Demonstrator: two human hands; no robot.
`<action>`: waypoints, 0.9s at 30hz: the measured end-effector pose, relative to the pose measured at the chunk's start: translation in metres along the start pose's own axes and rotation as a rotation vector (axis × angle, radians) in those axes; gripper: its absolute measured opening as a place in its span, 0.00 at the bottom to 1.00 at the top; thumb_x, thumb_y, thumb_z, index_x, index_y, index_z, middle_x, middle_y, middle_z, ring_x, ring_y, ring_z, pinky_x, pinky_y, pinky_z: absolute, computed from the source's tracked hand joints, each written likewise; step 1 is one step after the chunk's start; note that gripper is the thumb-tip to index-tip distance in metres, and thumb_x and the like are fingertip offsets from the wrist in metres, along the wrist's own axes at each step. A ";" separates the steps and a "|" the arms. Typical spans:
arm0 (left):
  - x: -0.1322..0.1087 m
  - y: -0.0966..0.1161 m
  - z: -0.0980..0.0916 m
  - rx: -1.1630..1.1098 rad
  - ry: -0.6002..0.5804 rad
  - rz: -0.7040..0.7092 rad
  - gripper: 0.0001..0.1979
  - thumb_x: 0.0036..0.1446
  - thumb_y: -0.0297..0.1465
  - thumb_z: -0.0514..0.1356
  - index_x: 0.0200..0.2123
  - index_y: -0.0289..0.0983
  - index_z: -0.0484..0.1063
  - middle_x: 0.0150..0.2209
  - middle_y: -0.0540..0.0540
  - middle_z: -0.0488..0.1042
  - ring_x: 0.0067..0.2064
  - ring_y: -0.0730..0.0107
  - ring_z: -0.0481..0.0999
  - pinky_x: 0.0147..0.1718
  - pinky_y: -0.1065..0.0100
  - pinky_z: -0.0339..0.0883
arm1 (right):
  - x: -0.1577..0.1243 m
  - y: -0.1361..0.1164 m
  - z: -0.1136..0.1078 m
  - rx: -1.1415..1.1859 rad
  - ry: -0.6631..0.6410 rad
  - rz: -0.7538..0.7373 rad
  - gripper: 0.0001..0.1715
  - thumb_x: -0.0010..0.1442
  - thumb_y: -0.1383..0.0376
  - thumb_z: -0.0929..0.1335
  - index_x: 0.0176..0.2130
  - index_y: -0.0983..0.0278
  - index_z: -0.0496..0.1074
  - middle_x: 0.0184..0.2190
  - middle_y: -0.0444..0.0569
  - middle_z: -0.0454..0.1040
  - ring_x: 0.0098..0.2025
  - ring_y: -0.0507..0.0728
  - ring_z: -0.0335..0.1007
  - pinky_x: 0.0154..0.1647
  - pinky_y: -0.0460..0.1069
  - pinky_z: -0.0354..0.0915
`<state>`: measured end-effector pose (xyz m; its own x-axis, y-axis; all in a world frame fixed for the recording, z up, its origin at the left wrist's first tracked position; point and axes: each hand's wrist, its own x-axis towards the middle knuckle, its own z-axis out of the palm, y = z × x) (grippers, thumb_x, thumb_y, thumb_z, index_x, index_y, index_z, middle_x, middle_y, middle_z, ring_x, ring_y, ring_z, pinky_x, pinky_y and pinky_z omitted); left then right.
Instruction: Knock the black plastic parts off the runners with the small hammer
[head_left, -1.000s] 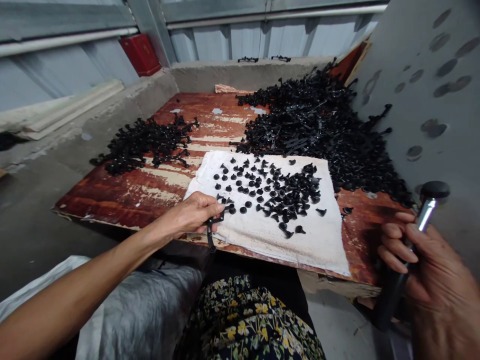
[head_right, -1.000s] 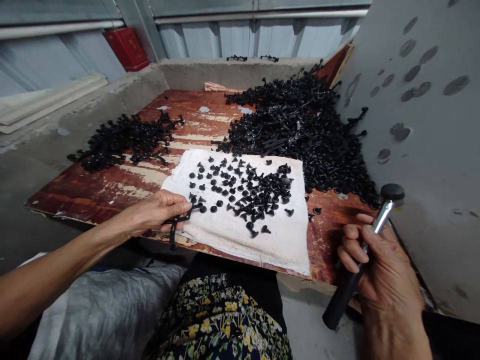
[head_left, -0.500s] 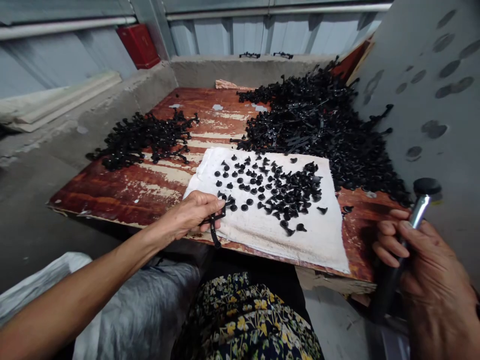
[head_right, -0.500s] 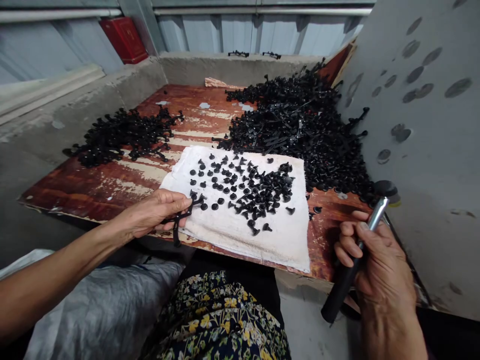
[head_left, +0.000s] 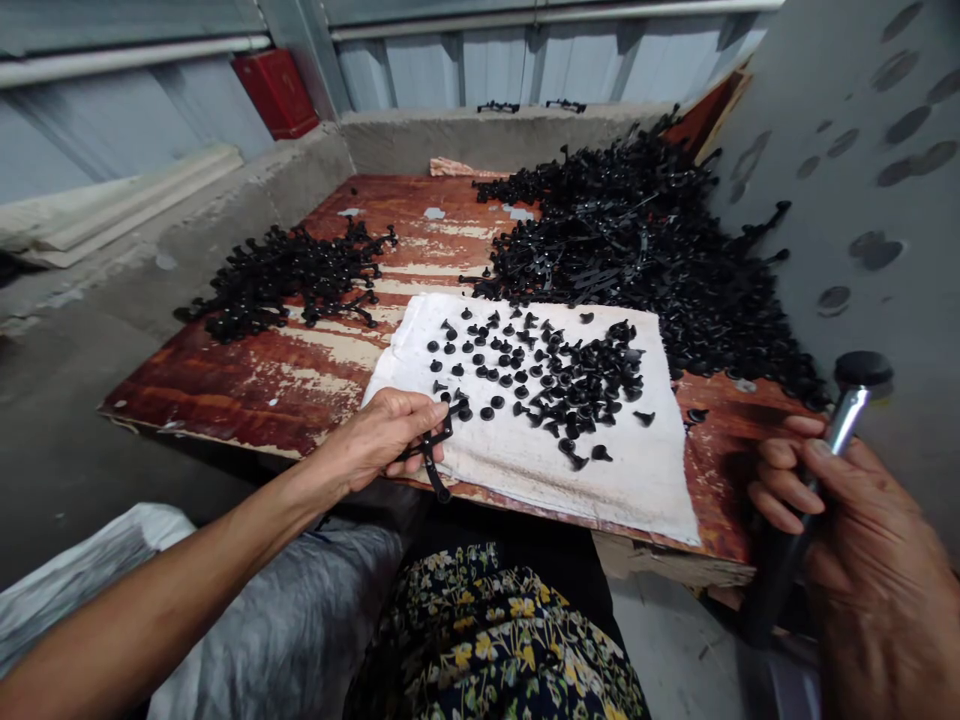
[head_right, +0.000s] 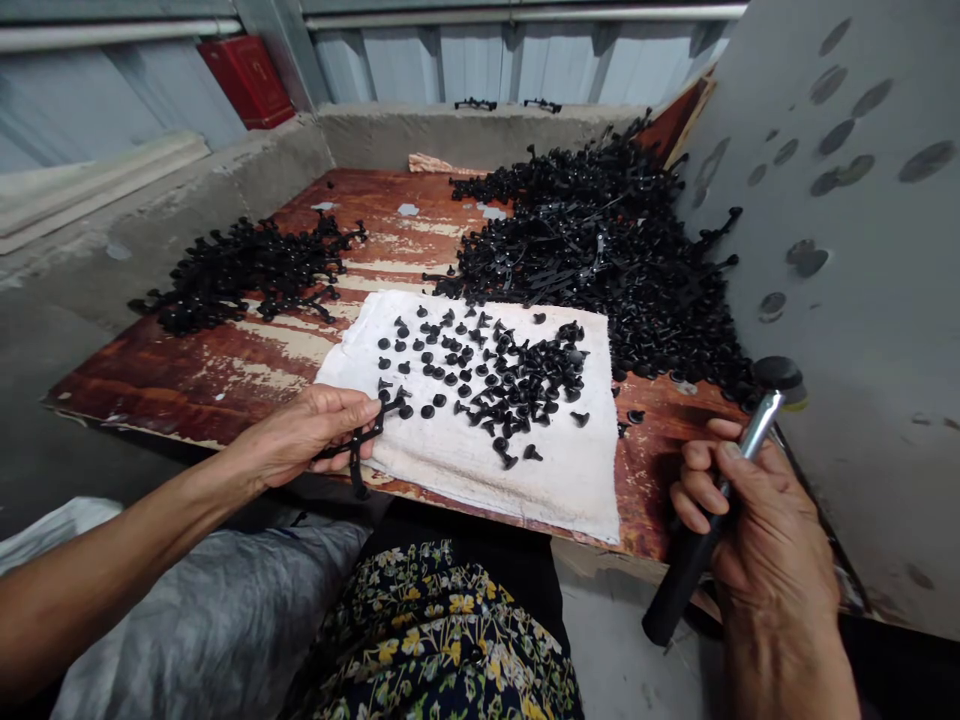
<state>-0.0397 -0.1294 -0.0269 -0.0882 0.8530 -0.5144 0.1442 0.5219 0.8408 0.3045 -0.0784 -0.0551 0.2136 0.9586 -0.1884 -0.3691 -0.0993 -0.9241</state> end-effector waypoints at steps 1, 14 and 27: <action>0.000 0.000 0.000 0.000 -0.005 0.006 0.24 0.41 0.50 0.67 0.20 0.34 0.65 0.18 0.50 0.71 0.13 0.83 0.60 0.10 0.79 0.46 | 0.000 0.000 0.000 0.003 0.000 -0.003 0.25 0.31 0.71 0.78 0.32 0.63 0.70 0.18 0.40 0.67 0.13 0.44 0.49 0.07 0.38 0.52; 0.000 -0.001 0.001 -0.013 -0.001 0.022 0.23 0.40 0.48 0.68 0.19 0.34 0.65 0.17 0.50 0.70 0.12 0.83 0.60 0.09 0.79 0.47 | 0.000 -0.001 0.000 0.000 0.002 0.005 0.26 0.30 0.70 0.78 0.32 0.63 0.70 0.18 0.39 0.67 0.13 0.44 0.48 0.07 0.38 0.51; 0.002 0.000 0.000 0.011 0.004 0.009 0.21 0.46 0.45 0.66 0.20 0.34 0.66 0.18 0.49 0.70 0.12 0.83 0.59 0.09 0.78 0.45 | 0.002 -0.001 0.000 0.003 0.015 0.014 0.27 0.29 0.71 0.78 0.32 0.63 0.70 0.18 0.39 0.67 0.12 0.44 0.48 0.06 0.38 0.51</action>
<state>-0.0397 -0.1274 -0.0282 -0.0903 0.8576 -0.5063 0.1555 0.5143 0.8434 0.3047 -0.0766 -0.0545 0.2221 0.9529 -0.2065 -0.3753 -0.1120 -0.9201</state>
